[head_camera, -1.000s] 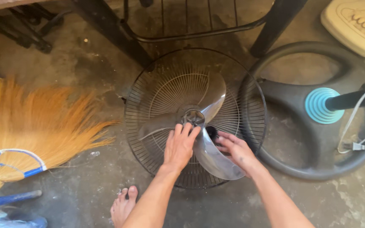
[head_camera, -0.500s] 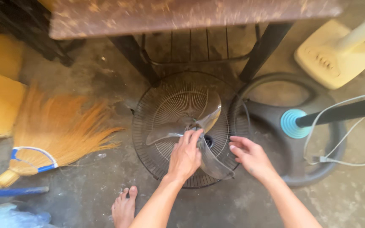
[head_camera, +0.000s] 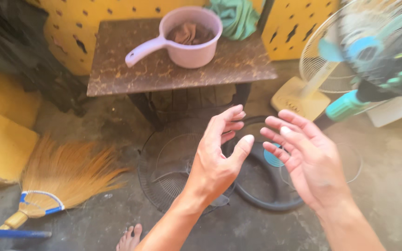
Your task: The person removes the front protective cage of a standing fan, then detaches the fan blades from the motor hub. The removed cage and blades are placed on the floor.
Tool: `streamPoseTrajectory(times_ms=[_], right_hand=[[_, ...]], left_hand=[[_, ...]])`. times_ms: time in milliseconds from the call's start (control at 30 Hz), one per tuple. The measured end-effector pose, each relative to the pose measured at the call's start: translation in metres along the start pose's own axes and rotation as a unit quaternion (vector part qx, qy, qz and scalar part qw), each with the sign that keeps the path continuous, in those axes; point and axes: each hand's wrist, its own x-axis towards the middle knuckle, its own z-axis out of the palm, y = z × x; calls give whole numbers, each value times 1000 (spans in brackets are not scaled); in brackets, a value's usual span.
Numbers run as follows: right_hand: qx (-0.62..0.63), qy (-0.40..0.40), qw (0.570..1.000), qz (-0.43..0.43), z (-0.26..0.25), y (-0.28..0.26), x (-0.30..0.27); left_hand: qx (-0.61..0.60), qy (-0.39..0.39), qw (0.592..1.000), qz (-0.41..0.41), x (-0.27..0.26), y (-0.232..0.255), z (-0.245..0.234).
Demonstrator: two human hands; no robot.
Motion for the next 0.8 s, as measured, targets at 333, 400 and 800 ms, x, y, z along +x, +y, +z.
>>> streamPoseTrajectory(times_ms=[333, 400, 800], right_hand=[[-7, 20, 985, -173, -7, -116, -59], [-20, 34, 978, -206, -13, -139, -65], [-93, 90, 952, -278, -22, -235, -71]], left_hand=[[-178, -94, 979, 25, 50, 119, 42], [-139, -102, 982, 73, 65, 139, 52], [-87, -159, 970, 159, 129, 207, 120]])
